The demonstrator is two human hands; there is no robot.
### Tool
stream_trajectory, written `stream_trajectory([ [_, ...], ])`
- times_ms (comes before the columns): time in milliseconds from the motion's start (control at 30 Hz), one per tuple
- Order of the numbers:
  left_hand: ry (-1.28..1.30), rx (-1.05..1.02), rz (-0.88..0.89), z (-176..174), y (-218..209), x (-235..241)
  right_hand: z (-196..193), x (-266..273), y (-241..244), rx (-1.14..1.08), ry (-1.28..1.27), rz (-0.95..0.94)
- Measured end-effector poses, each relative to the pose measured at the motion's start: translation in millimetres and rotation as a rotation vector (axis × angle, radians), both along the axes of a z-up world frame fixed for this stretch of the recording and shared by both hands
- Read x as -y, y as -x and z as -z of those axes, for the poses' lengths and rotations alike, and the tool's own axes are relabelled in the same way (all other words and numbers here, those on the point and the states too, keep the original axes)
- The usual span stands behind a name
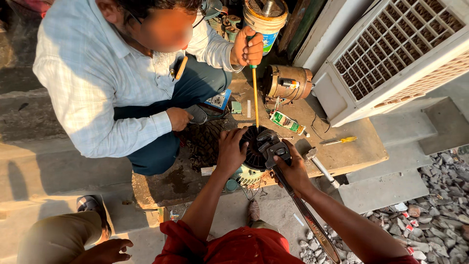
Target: The person uses a hammer to tap a fan impeller onto a motor shaft, then secures it with a nut. Another person assists by using a screwdriver to hold the impeller in place while the nut is tightened with a pipe wrench.
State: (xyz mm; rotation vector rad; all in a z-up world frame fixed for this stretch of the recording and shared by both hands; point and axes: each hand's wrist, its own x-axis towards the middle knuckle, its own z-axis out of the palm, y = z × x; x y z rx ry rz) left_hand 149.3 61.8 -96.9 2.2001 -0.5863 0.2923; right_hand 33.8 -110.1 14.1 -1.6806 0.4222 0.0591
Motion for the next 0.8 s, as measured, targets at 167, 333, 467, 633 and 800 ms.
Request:
stream_trajectory([
  [167,-0.013,-0.015,-0.004,-1.3,0.4,-2.6,7.5,-16.7,7.1,0.045,-0.012,0.017],
  [333,-0.061,-0.039,-0.004,-1.1,-2.4,0.5,20.6,-32.4,13.5,0.099,-0.096,0.108],
  [467,-0.045,0.017,-0.011,7.5,-2.6,-0.9,33.7,-42.7,15.1,0.14,-0.161,0.25],
  [633,0.001,0.138,-0.042,13.6,-2.1,-4.2,30.6,-27.8,18.4,0.256,-0.199,0.262],
  [800,-0.003,0.196,-0.018,15.6,13.8,-12.3,17.5,27.9,4.5,0.155,-0.027,0.03],
])
